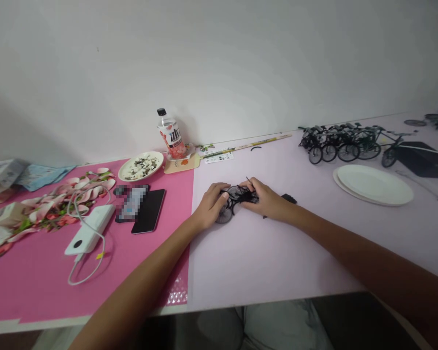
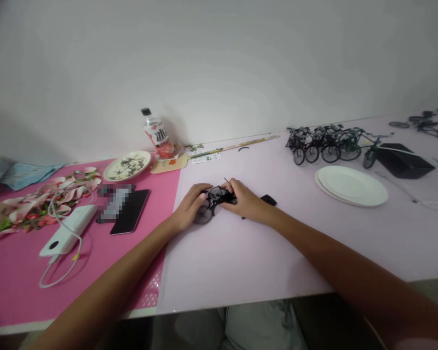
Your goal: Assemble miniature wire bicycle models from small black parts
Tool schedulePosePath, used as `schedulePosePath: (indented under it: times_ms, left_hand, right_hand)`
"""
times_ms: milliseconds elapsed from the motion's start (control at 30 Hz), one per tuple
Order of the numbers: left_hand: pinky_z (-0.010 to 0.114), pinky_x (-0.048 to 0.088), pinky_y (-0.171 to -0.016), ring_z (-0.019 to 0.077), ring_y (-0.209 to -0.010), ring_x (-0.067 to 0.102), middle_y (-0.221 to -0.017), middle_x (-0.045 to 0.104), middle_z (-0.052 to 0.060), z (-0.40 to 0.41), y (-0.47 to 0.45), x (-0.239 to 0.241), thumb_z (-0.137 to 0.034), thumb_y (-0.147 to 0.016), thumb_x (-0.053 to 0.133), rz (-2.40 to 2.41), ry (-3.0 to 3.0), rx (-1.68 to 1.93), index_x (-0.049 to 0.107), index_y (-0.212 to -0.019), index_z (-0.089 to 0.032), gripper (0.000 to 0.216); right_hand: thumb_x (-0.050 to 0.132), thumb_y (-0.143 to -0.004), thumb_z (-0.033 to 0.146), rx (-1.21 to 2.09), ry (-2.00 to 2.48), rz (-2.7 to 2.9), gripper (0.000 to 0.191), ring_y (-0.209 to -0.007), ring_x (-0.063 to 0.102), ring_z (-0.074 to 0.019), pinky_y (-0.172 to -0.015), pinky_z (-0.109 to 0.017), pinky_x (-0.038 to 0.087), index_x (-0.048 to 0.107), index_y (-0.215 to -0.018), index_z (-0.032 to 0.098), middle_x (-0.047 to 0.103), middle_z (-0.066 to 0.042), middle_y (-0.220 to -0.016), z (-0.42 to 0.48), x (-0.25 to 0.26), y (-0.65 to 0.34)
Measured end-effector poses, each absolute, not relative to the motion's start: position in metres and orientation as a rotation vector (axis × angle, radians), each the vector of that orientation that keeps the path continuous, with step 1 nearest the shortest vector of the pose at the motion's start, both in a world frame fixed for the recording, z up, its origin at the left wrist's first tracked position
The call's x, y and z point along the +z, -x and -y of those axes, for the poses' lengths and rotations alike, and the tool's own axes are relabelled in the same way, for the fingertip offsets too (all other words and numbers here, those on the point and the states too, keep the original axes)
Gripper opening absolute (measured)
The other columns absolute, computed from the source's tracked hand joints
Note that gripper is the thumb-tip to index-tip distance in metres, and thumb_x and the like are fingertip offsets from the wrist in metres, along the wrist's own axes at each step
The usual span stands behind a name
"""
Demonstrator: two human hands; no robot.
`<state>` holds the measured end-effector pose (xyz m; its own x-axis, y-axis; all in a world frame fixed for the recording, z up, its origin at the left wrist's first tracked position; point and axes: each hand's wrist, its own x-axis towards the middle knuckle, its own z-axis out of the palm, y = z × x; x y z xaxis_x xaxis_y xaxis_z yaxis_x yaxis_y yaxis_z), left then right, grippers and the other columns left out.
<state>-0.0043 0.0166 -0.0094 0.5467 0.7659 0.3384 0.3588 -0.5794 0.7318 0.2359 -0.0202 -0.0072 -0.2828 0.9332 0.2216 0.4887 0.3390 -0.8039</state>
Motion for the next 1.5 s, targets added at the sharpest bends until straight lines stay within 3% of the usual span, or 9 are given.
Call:
schedulePosePath:
  times_ms: [167,400,533,733,1033,1200,1333,1500]
  left_hand:
    - [0.049,0.041,-0.120,0.0287,-0.134,0.056,-0.138,0.061,0.016,-0.018,0.005,-0.011,-0.054,-0.107,0.037,-0.892,-2.195,0.882,0.061,-0.135,-0.019,0.051]
    - [0.049,0.042,-0.120,0.0282,-0.134,0.056,-0.139,0.061,0.015,-0.016,0.005,-0.009,-0.053,-0.107,0.037,-0.908,-2.196,0.860,0.060,-0.136,-0.021,0.049]
    - [0.049,0.042,-0.120,0.0288,-0.135,0.056,-0.140,0.061,0.015,-0.017,0.005,-0.009,-0.053,-0.106,0.040,-0.892,-2.203,0.854,0.060,-0.137,-0.021,0.048]
    - [0.052,0.046,-0.115,0.0346,-0.135,0.056,-0.149,0.056,0.018,-0.015,0.005,-0.007,-0.054,-0.089,0.070,-0.876,-2.294,0.756,0.055,-0.144,-0.020,0.066]
    - [0.063,0.032,-0.124,0.0425,-0.149,0.042,-0.162,0.044,0.019,-0.012,0.008,-0.011,-0.053,-0.083,0.075,-0.881,-2.454,0.629,0.046,-0.156,-0.024,0.084]
    - [0.062,0.029,-0.126,0.0410,-0.154,0.038,-0.164,0.042,0.021,-0.012,0.009,-0.013,-0.052,-0.087,0.071,-0.835,-2.537,0.601,0.039,-0.160,-0.022,0.085]
    - [0.061,0.028,-0.126,0.0401,-0.155,0.035,-0.166,0.039,0.023,-0.010,0.009,-0.014,-0.052,-0.088,0.071,-0.796,-2.574,0.605,0.032,-0.164,-0.020,0.091]
    - [0.062,0.031,-0.125,0.0415,-0.154,0.037,-0.167,0.036,0.023,-0.007,0.011,-0.012,-0.051,-0.087,0.072,-0.801,-2.532,0.637,0.025,-0.167,-0.023,0.096]
  right_hand:
    - [0.084,-0.074,0.052,0.733,1.319,1.975,0.056,-0.132,0.054,-0.0316,-0.107,-0.048,0.048,0.045,-0.107,0.028,0.057,-0.010,-0.137,0.022,-0.002,-0.240]
    - [0.081,-0.075,0.059,0.697,1.417,2.031,0.060,-0.128,0.057,-0.0347,-0.103,-0.050,0.051,0.048,-0.115,0.029,0.057,-0.011,-0.131,0.022,-0.001,-0.243]
    - [0.082,-0.075,0.055,0.811,1.342,2.025,0.054,-0.130,0.056,-0.0337,-0.105,-0.051,0.050,0.044,-0.103,0.029,0.059,-0.010,-0.133,0.024,-0.001,-0.240]
    - [0.075,-0.082,0.048,0.812,1.311,1.877,0.043,-0.115,0.065,-0.0290,-0.098,-0.049,0.054,0.039,-0.094,0.028,0.068,-0.008,-0.122,0.020,-0.004,-0.236]
    - [0.071,-0.086,0.067,0.768,1.261,1.679,0.056,-0.103,0.070,-0.0287,-0.091,-0.050,0.058,0.031,-0.092,0.028,0.072,-0.009,-0.114,0.021,-0.002,-0.237]
    - [0.074,-0.086,0.061,0.744,1.270,1.729,0.053,-0.113,0.066,-0.0296,-0.098,-0.051,0.055,0.033,-0.094,0.029,0.070,-0.008,-0.114,0.022,-0.008,-0.237]
    - [0.076,-0.085,0.055,0.745,1.282,1.722,0.048,-0.128,0.060,-0.0307,-0.111,-0.054,0.047,0.038,-0.097,0.028,0.067,-0.010,-0.127,0.022,-0.010,-0.236]
    - [0.080,-0.081,0.050,0.756,1.336,1.770,0.050,-0.129,0.059,-0.0319,-0.110,-0.056,0.049,0.037,-0.097,0.029,0.063,-0.010,-0.137,0.023,-0.016,-0.234]
